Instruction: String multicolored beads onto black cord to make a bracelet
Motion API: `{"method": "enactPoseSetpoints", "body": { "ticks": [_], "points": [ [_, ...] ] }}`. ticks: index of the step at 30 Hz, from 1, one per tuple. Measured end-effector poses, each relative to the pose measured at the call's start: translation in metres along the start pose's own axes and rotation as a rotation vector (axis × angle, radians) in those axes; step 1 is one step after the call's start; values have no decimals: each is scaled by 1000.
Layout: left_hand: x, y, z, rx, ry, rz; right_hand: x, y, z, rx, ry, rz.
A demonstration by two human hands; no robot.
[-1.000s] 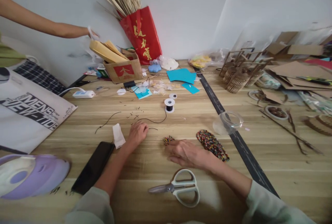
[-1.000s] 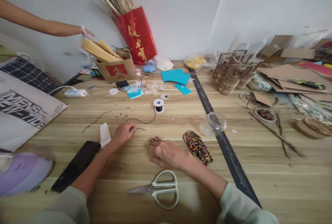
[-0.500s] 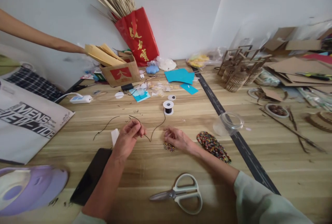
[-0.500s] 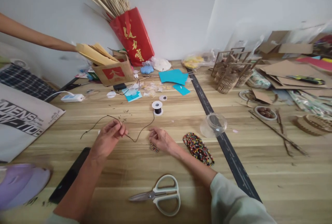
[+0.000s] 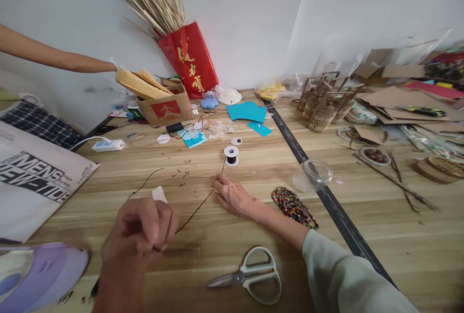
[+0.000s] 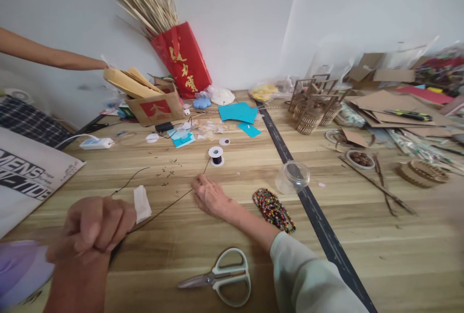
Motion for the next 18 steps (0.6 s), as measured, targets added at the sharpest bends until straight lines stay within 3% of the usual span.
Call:
{"method": "enactPoseSetpoints", "body": {
  "ticks": [2, 4, 5, 8, 11, 15, 18],
  "points": [
    [3, -1, 7, -103, -26, -224, -2, 0, -5, 41, -42, -15],
    [2, -11, 9, -168, -62, -312, -4, 2, -10, 89, -100, -39],
    [-2, -21, 3, -288, -144, -250, -4, 3, -13, 121, -127, -45],
    [-13, -65, -31, -594, -396, 131, -6, 7, -23, 212, -200, -28],
    [-18, -97, -88, -568, -628, 383, -6, 9, -37, 257, -282, -29],
    [-25, -105, -156, -255, -818, 378, 4, 11, -59, 236, -400, -85],
    [-32, -100, -182, 8, -912, 377, 18, 20, -75, 171, -440, -167]
  ]
}}
Point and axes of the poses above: each hand's wrist, its own x-axis away from the middle knuckle, its own y-axis out of the palm, z = x × y, the point moved 4 cm from there along -x, towards the middle knuckle, and after that the axes turned 3 degrees about -x, right-handed, at the moved point
